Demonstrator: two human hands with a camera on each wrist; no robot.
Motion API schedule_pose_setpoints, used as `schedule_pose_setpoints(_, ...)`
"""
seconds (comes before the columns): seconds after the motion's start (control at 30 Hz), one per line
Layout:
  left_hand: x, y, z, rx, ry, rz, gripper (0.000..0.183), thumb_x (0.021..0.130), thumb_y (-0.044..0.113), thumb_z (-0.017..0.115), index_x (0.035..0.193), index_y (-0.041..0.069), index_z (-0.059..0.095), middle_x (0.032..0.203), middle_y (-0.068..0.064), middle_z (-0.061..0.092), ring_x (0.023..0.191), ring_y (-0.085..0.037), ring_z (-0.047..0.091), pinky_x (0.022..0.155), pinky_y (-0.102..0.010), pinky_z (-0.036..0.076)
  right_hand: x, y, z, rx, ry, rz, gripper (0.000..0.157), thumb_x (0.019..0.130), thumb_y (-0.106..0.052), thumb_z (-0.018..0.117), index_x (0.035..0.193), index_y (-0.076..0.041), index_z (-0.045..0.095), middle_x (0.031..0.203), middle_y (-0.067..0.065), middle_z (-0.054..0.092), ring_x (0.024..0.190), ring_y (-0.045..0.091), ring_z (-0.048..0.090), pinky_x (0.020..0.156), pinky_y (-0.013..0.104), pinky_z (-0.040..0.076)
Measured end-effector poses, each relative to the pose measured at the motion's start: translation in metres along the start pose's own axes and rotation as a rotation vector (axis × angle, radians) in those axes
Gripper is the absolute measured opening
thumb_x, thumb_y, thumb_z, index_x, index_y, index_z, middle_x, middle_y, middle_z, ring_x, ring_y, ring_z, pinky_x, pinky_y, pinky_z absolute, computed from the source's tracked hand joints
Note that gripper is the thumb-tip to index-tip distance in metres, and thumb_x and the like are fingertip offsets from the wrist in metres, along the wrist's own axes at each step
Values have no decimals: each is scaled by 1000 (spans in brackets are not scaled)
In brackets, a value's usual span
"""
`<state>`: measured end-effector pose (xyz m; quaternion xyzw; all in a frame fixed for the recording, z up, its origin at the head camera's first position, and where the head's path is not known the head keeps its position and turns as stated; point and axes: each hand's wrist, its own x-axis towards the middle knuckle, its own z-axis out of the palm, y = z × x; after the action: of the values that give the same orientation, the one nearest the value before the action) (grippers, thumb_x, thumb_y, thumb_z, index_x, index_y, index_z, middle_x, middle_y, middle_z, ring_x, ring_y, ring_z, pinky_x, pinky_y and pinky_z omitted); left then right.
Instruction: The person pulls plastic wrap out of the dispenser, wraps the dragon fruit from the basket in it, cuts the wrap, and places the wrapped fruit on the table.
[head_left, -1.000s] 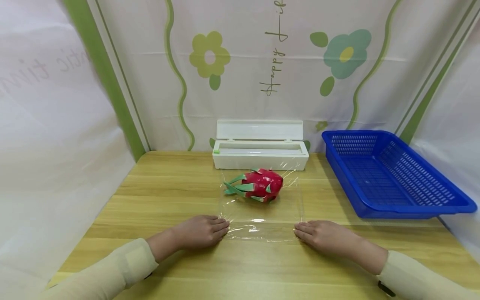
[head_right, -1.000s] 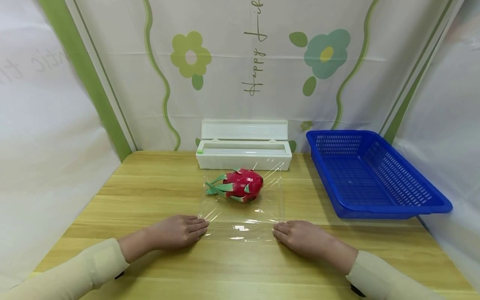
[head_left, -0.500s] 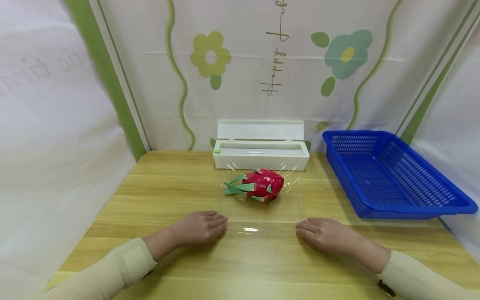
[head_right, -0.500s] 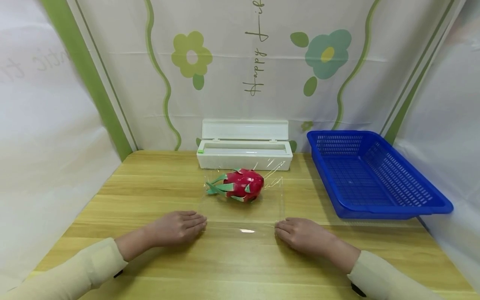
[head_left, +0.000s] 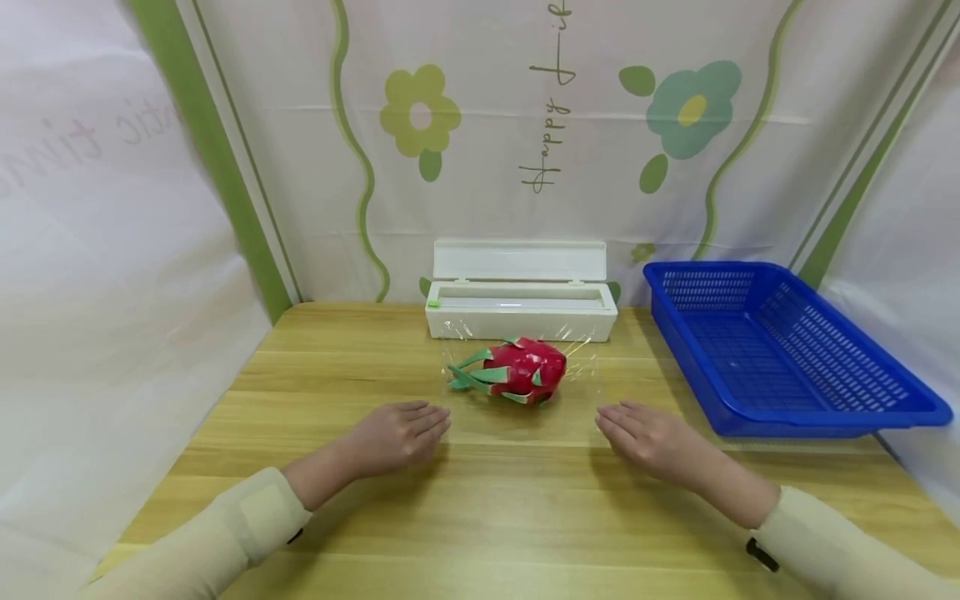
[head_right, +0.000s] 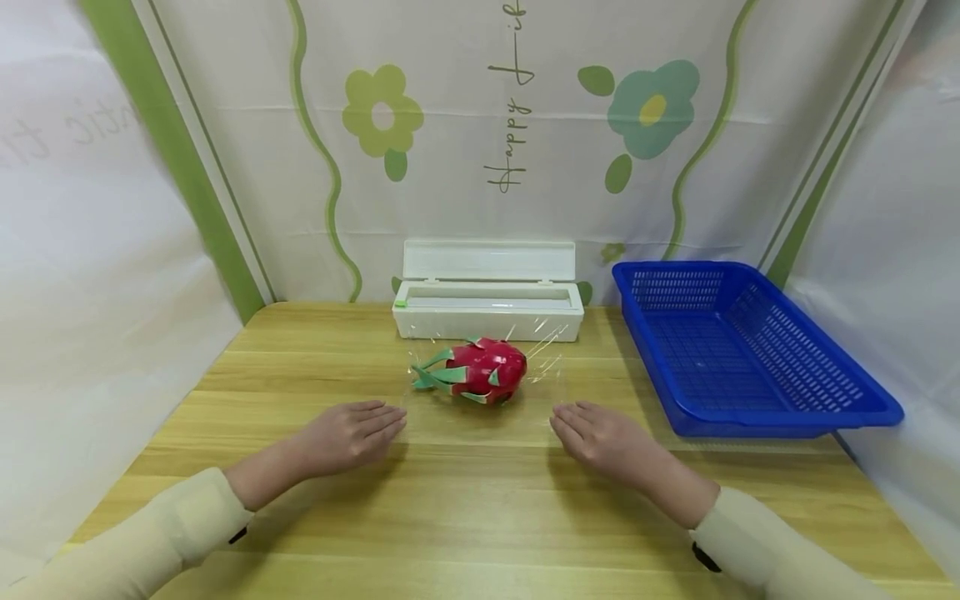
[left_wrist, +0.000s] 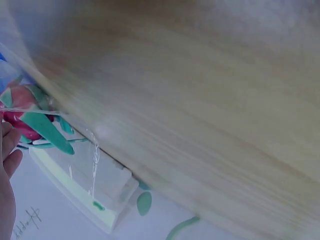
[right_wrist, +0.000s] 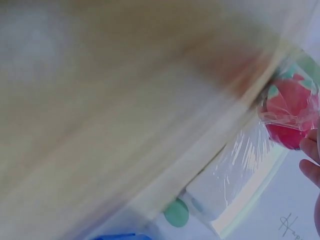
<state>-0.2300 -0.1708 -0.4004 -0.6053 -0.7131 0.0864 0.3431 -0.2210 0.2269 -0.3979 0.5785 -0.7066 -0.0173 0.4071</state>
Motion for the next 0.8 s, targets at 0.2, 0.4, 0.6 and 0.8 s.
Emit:
schedule_pose_setpoints(0.2, 3, -10, 0, 53, 35, -21, 29, 87, 13, 43, 99, -1, 66, 97, -12, 64, 85, -20, 63, 74, -31, 49, 5, 13, 0, -76, 8, 58, 32, 93, -10, 36, 95, 7, 63, 91, 20, 63, 74, 29, 63, 62, 39, 51)
schedule_pose_setpoints(0.4, 7, -22, -1, 45, 24, -58, 26, 83, 11, 51, 99, -2, 66, 96, -12, 64, 84, -20, 63, 73, -31, 50, 13, 26, 3, -95, 45, 83, 28, 89, -7, 40, 94, 10, 62, 87, 20, 63, 73, 29, 63, 60, 39, 51)
schedule_pose_setpoints(0.6, 11, -35, -1, 68, 25, -97, 27, 84, 14, 49, 99, -2, 66, 95, -12, 65, 83, -19, 63, 73, -32, 50, 16, 36, 8, -116, 36, 124, 28, 88, -8, 40, 95, 10, 61, 88, 20, 63, 73, 30, 62, 62, 40, 51)
schedule_pose_setpoints(0.8, 11, -43, 0, 69, 18, -123, 28, 75, 14, 62, 98, -1, 66, 94, -12, 65, 83, -19, 63, 72, -32, 50, 19, 43, 14, -116, 30, 174, 30, 89, -10, 40, 95, 10, 61, 89, 20, 62, 74, 31, 62, 63, 41, 51)
